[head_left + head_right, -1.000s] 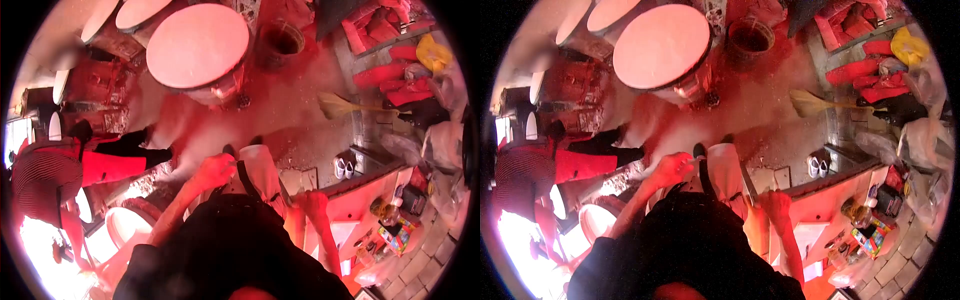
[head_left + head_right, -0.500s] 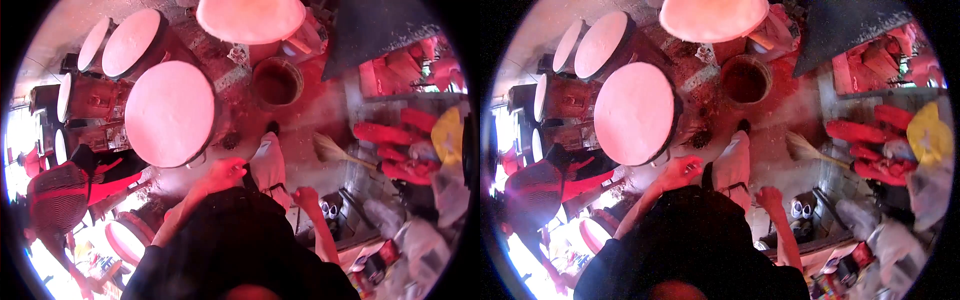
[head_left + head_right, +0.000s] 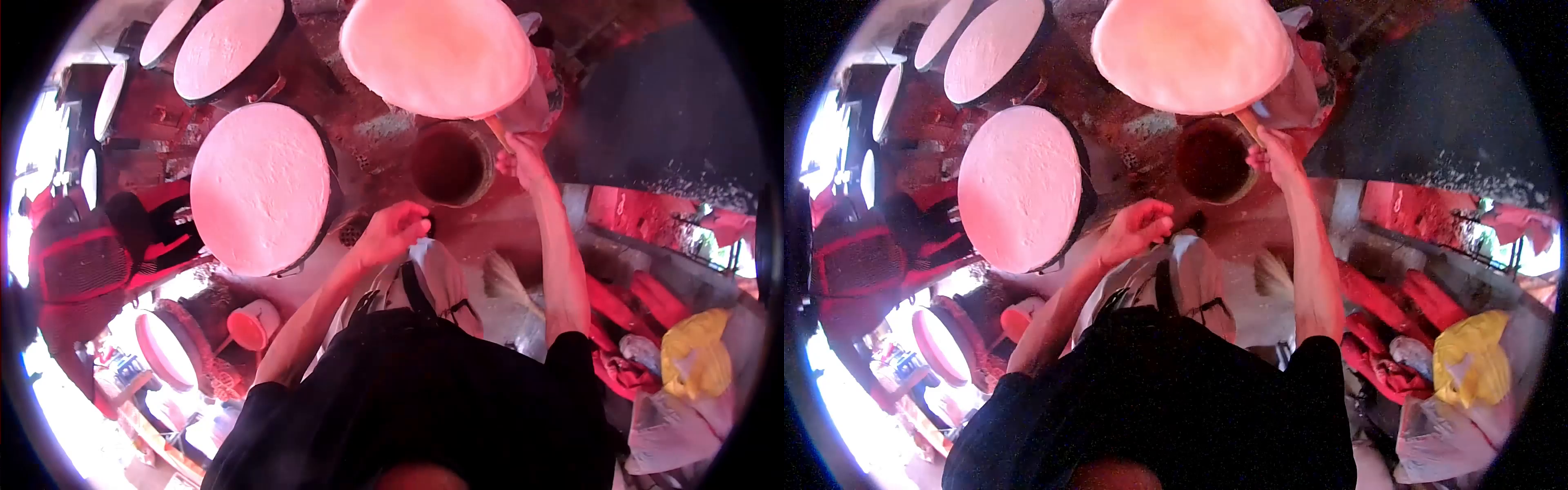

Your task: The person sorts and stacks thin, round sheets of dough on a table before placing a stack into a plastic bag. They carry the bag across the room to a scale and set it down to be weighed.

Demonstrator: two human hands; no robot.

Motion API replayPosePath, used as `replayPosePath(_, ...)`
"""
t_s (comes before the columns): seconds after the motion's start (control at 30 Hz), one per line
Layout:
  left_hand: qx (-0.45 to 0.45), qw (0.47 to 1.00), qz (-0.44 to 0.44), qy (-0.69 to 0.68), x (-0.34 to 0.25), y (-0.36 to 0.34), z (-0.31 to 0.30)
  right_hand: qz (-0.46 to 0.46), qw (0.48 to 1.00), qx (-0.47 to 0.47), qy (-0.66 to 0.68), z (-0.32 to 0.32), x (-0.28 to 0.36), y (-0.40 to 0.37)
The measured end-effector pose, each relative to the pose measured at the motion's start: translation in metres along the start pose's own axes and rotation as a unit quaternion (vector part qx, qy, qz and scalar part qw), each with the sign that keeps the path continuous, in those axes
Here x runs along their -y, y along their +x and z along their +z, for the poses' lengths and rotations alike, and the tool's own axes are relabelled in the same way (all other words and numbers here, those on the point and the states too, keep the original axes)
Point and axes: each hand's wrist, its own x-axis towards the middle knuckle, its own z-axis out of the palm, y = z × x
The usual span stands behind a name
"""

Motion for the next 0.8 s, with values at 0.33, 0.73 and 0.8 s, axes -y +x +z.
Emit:
replayPosePath(0.33,-0.032,0.839,0.097,-0.534,-0.042,0.115,0.0,-0.062,0.997,0.042,-0.026,0.005,0.111,-0.04)
replayPosePath(0.73,-0.17,0.712,0.25,-0.634,-0.1,0.172,-0.015,0.106,0.989,0.102,-0.009,-0.048,0.067,0.042)
replayPosePath(0.8,-0.15,0.705,0.268,-0.64,-0.109,0.174,-0.018,0.139,0.943,0.189,0.235,-0.051,0.068,0.063)
